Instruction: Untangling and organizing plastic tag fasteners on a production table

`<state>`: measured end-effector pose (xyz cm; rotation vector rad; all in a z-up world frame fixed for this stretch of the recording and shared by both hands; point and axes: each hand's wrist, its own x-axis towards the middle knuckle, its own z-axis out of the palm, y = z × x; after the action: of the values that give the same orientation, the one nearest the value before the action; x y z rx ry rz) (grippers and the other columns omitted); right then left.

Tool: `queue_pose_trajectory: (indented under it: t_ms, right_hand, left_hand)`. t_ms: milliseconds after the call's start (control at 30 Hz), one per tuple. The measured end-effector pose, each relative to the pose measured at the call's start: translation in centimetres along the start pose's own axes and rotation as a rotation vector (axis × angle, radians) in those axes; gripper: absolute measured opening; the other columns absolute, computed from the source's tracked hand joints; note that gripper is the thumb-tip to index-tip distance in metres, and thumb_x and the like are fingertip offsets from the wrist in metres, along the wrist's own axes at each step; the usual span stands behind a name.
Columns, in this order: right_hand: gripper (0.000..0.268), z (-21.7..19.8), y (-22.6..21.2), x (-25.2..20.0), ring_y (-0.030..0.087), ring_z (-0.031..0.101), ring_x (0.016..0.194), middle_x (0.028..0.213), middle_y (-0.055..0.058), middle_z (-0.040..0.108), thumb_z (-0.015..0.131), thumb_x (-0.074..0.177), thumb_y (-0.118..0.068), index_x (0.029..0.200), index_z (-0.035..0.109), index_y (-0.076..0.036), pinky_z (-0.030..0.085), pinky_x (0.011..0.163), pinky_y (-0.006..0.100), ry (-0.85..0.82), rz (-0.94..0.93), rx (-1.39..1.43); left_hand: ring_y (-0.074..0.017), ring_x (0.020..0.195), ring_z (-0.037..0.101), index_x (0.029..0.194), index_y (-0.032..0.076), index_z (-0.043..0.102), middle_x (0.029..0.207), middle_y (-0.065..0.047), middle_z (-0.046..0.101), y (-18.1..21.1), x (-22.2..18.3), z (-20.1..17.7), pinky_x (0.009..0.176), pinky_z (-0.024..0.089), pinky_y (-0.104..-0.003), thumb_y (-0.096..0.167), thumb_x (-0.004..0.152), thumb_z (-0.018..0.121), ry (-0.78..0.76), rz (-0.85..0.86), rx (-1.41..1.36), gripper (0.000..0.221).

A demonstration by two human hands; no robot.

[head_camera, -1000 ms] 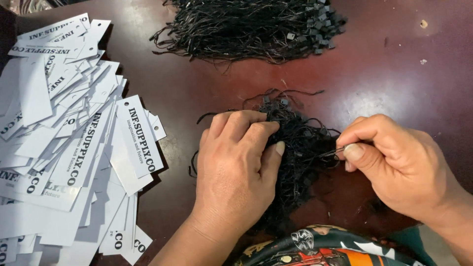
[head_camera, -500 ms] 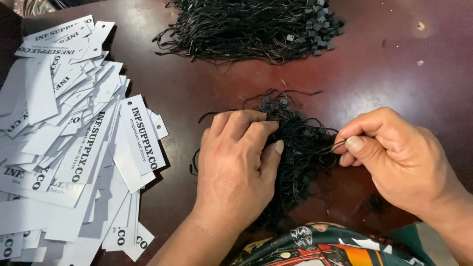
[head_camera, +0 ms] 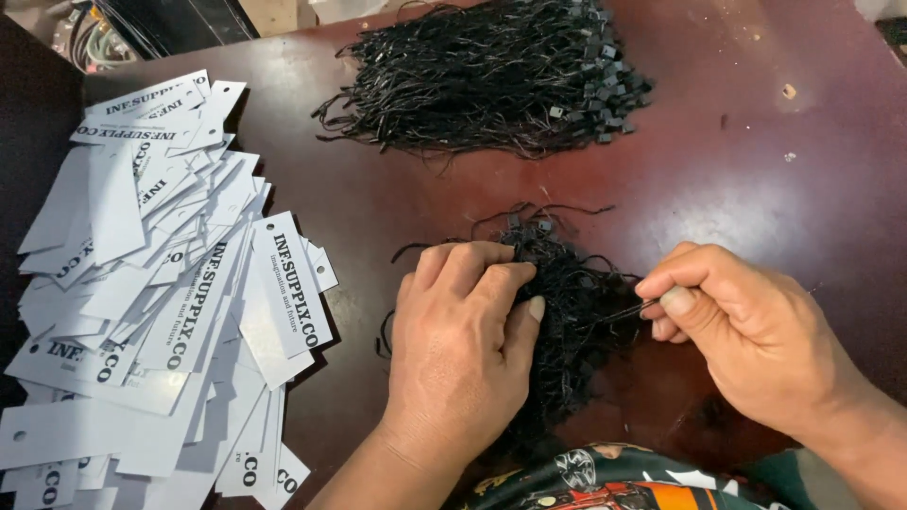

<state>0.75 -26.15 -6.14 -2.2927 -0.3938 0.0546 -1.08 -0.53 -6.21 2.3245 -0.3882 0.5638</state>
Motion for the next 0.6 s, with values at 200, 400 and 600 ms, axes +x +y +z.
queue_pose_trajectory:
  t_ms: [200, 400, 600]
  right_hand:
    - [0.013, 0.1, 0.1, -0.2, 0.013, 0.079, 0.065, 0.089, 0.003, 0.075, 0.061, 0.096, -0.016, 0.103, 0.070, -0.009, 0.069, 0.066, 0.024, 0.003, 0.107, 0.063]
    - [0.019, -0.3, -1.5, 0.2, 0.012, 0.062, 0.079, 0.091, 0.005, 0.064, 0.072, 0.088, -0.001, 0.106, 0.076, -0.006, 0.048, 0.070, 0.020, 0.127, -0.227, 0.077]
    - [0.012, -0.4, -1.2, -0.2, 0.016, 0.062, 0.063, 0.077, 0.012, 0.067, 0.070, 0.087, -0.002, 0.098, 0.073, 0.001, 0.048, 0.061, 0.023, 0.148, -0.070, 0.267]
  left_hand:
    - [-0.0320, 0.099, 0.059, 0.106, 0.008, 0.070, 0.111, -0.007, 0.066, 0.1, 0.1, -0.1, 0.076, 0.048, -0.047, 0.015, 0.090, 0.069, 0.006, 0.009, -0.006, 0.017]
    - [-0.0320, 0.100, 0.059, 0.106, 0.008, 0.070, 0.111, -0.007, 0.066, 0.1, 0.0, -0.1, 0.080, 0.049, -0.047, 0.015, 0.091, 0.069, 0.005, -0.002, -0.017, 0.017]
    - [-0.0308, 0.103, 0.063, 0.111, 0.009, 0.070, 0.114, -0.008, 0.065, 0.9, 0.8, -1.3, 0.085, 0.053, -0.046, 0.021, 0.093, 0.064, -0.012, -0.086, -0.105, 0.022]
